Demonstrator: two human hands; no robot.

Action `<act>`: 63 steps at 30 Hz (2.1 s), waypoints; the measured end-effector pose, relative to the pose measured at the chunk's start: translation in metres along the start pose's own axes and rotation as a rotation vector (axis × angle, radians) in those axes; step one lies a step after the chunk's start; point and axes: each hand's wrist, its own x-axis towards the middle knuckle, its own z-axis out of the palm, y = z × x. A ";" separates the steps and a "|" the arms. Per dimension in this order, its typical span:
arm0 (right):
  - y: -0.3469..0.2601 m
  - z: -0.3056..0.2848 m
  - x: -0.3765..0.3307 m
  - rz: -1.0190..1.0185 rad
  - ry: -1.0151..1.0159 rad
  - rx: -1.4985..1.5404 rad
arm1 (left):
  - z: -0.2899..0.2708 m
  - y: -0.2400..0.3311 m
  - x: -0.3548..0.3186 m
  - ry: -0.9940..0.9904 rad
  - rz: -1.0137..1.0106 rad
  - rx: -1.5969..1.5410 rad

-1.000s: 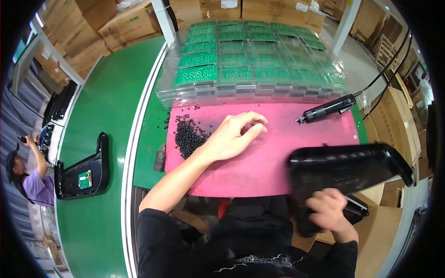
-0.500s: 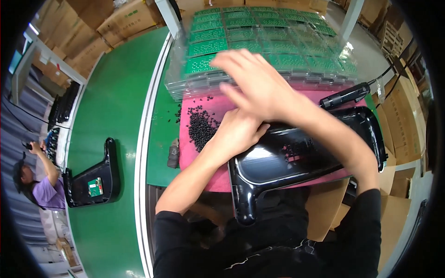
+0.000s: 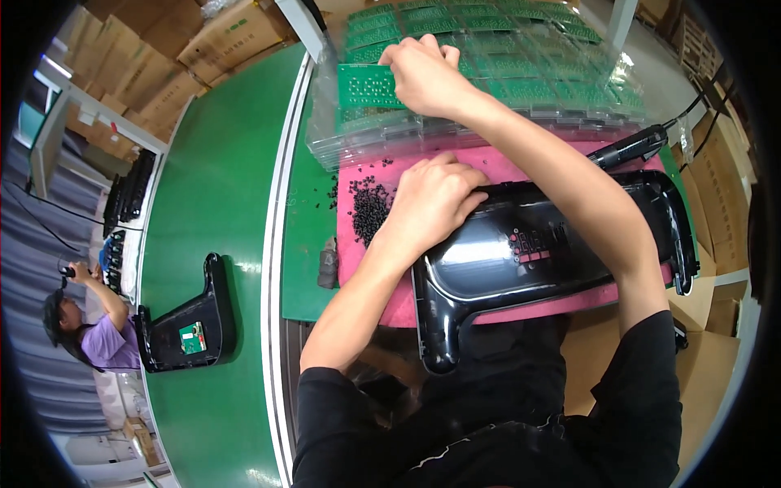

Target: The recorder is assembling electronic circuit boards into black plastic housings using an electric screwdriver and placing the finished parts into a cardboard box.

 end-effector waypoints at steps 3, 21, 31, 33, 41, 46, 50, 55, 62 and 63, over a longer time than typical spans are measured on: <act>0.011 -0.024 -0.014 -0.062 0.144 0.346 | -0.006 0.001 0.001 0.032 -0.099 -0.082; 0.026 -0.107 -0.161 0.175 0.147 0.990 | -0.032 0.006 -0.003 -0.214 -0.138 -1.627; 0.036 -0.108 -0.169 0.201 -0.008 0.929 | -0.028 -0.006 -0.009 -0.241 -0.356 -1.559; 0.051 -0.127 -0.169 0.372 0.009 1.033 | -0.034 -0.002 -0.004 -0.148 -0.330 -1.280; 0.054 -0.148 -0.197 0.607 -0.407 0.789 | -0.029 0.008 0.003 -0.214 -0.072 -0.725; 0.059 -0.152 -0.214 0.707 -0.475 0.897 | -0.032 0.010 0.004 -0.333 -0.020 -0.705; 0.064 -0.145 -0.224 0.647 -0.372 0.993 | -0.029 0.008 0.008 -0.334 -0.046 -0.697; 0.072 -0.135 -0.227 0.568 -0.397 0.888 | -0.025 0.006 0.012 -0.345 -0.018 -0.685; 0.082 -0.132 -0.226 0.630 -0.449 0.998 | -0.021 0.005 0.015 -0.360 -0.025 -0.676; 0.083 -0.132 -0.227 0.633 -0.449 0.998 | -0.020 0.004 0.015 -0.362 -0.025 -0.678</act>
